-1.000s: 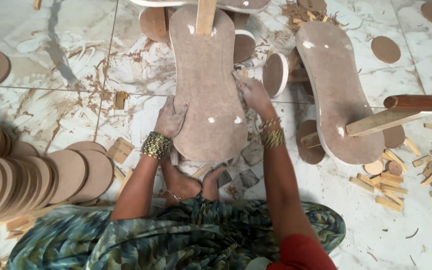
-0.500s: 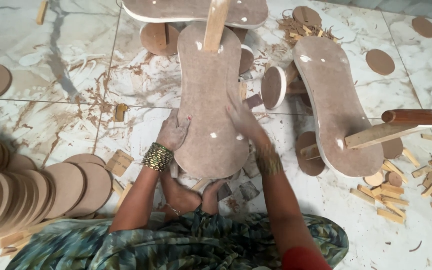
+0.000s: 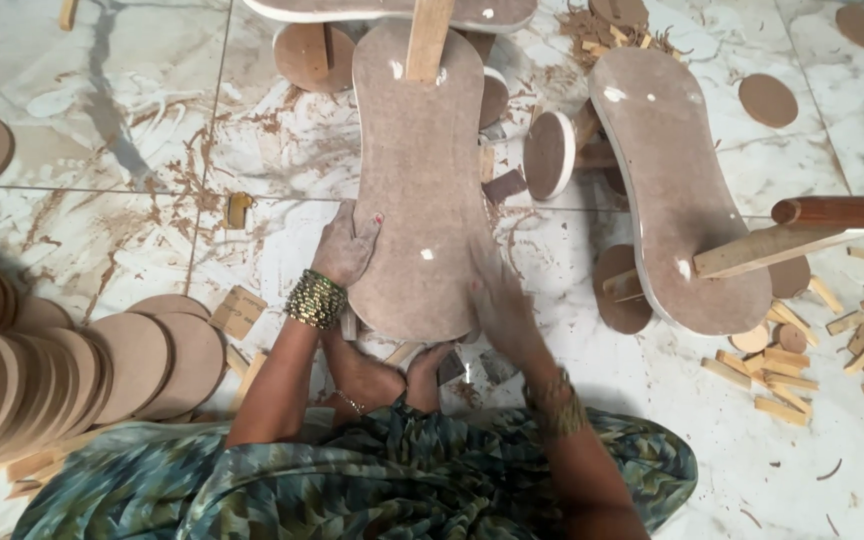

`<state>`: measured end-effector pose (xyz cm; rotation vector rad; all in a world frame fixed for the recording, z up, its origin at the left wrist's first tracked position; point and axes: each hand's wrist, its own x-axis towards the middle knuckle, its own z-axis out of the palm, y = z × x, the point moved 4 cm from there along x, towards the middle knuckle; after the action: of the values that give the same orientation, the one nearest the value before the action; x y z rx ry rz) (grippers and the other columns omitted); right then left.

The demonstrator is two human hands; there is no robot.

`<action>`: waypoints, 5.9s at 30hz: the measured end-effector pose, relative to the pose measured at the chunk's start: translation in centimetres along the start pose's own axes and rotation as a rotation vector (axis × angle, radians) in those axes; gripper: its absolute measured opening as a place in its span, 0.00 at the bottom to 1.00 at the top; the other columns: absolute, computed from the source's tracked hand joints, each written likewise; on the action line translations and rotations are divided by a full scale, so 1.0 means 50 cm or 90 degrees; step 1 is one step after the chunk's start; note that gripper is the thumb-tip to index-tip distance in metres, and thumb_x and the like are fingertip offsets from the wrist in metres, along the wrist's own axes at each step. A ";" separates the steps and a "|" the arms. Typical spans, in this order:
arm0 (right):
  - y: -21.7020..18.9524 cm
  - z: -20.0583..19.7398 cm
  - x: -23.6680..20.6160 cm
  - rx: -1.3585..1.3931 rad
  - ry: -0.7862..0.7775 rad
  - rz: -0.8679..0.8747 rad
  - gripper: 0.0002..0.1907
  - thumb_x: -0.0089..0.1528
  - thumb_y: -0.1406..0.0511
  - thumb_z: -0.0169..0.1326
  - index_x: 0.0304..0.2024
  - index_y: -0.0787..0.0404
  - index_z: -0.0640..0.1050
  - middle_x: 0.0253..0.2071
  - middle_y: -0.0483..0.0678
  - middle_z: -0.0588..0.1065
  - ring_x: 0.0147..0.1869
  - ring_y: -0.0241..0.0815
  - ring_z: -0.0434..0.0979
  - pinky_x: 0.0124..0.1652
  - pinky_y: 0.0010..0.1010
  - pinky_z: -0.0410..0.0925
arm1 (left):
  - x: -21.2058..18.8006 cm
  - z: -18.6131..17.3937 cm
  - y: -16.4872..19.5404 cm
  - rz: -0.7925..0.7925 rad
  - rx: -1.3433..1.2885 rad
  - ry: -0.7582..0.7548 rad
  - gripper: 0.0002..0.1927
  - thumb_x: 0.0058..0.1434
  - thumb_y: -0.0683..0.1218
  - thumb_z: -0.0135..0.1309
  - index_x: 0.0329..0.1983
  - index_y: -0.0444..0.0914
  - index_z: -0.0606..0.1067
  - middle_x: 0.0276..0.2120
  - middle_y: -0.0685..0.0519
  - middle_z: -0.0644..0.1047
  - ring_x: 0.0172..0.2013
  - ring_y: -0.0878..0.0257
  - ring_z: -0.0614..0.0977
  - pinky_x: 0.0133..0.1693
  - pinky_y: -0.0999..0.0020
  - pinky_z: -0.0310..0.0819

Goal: The person sits on the floor assembling wooden rocking toy bodies. They hold a shaped wooden seat board, apply glue to small wooden blocks and wheel discs, and press the pieces onto the underside of the board, fitting parts one at a time.

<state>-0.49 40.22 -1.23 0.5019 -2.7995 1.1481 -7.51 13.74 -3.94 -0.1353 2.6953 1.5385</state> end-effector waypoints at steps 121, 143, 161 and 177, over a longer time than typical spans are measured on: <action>0.149 0.137 0.104 -0.138 -0.059 0.240 0.18 0.65 0.58 0.50 0.52 0.57 0.80 0.43 0.60 0.80 0.47 0.61 0.80 0.45 0.50 0.70 | 0.059 -0.064 -0.086 0.003 -0.205 -0.060 0.20 0.63 0.55 0.62 0.39 0.32 0.78 0.23 0.59 0.74 0.22 0.73 0.69 0.25 0.74 0.64; 0.232 0.186 0.200 -0.171 -0.135 0.218 0.21 0.64 0.52 0.54 0.45 0.62 0.82 0.38 0.59 0.81 0.41 0.56 0.84 0.40 0.45 0.73 | 0.057 -0.069 -0.063 0.020 -0.258 -0.078 0.17 0.64 0.53 0.63 0.37 0.33 0.78 0.25 0.61 0.76 0.22 0.75 0.69 0.25 0.76 0.64; 0.183 0.161 0.153 -0.132 -0.106 0.228 0.17 0.64 0.54 0.54 0.43 0.59 0.82 0.38 0.59 0.80 0.39 0.57 0.79 0.39 0.47 0.70 | 0.055 -0.076 -0.054 0.032 -0.220 -0.073 0.19 0.64 0.55 0.62 0.37 0.33 0.78 0.24 0.59 0.76 0.23 0.74 0.71 0.25 0.75 0.66; 0.240 0.250 -0.062 0.364 0.208 0.255 0.11 0.68 0.66 0.49 0.47 0.67 0.78 0.34 0.49 0.75 0.36 0.33 0.70 0.35 0.31 0.66 | 0.064 -0.082 -0.031 0.024 -0.199 -0.056 0.21 0.67 0.57 0.60 0.40 0.31 0.80 0.26 0.58 0.76 0.25 0.73 0.70 0.28 0.74 0.66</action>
<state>-0.81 40.38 -18.82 -0.2301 -2.3195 1.9198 -10.47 9.25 -3.44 -0.0229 2.3880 1.9187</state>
